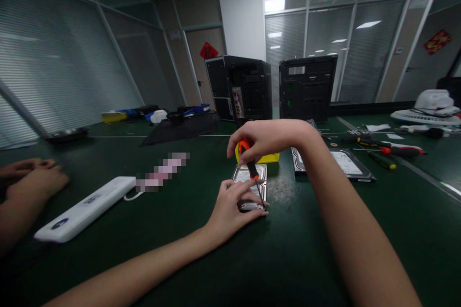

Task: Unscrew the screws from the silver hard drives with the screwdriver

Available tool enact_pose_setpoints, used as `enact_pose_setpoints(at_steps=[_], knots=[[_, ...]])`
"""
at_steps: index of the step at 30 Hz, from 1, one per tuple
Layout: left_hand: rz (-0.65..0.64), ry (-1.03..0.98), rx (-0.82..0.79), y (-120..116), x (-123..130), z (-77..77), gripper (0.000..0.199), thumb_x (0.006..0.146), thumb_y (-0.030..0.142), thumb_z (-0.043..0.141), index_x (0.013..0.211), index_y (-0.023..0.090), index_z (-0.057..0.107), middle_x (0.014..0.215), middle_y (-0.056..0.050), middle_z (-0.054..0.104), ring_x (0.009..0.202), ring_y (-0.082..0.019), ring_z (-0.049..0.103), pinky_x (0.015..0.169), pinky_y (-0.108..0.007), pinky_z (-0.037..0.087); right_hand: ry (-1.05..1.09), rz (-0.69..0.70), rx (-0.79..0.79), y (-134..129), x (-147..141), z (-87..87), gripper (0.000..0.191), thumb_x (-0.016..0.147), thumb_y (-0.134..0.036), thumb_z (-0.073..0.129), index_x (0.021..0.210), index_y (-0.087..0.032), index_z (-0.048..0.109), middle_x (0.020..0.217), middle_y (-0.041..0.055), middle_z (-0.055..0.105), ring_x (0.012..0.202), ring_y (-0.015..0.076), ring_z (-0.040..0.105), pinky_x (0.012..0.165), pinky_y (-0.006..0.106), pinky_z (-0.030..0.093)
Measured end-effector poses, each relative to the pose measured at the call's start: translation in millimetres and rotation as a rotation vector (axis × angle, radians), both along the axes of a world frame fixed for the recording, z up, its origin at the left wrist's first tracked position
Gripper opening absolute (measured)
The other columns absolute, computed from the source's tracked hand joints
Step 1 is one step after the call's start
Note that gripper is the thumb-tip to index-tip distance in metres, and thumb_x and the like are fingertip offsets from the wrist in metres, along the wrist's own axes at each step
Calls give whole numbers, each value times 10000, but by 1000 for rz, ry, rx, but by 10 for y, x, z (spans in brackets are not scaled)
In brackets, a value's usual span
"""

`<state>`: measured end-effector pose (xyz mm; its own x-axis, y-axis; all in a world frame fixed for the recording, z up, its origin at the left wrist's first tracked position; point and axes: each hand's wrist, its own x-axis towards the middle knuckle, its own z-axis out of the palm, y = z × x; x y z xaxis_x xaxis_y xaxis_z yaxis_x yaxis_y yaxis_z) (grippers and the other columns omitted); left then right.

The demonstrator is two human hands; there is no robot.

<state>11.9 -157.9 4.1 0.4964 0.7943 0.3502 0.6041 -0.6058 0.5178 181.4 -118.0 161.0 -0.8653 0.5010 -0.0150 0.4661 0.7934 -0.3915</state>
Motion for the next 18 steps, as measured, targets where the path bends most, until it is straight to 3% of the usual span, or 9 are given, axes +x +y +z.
enact_pose_setpoints(at_steps=[6, 18], knots=[[3, -21, 7, -5, 8, -4, 506, 766, 381, 654, 1213, 287, 437, 872, 77, 710, 955, -182, 558, 871, -357, 222, -14, -44, -71, 21, -13, 0, 396, 787, -378, 527, 1093, -137, 596, 1068, 75, 620, 921, 158, 592, 748, 249, 471], [29, -14, 46, -7, 16, -23, 407, 802, 390, 611, 1170, 278, 475, 890, 62, 709, 924, -191, 560, 872, -365, 240, -36, -83, -47, 3, -7, 4, 345, 755, -348, 565, 1029, -143, 611, 1031, 62, 633, 907, 154, 597, 754, 256, 471]])
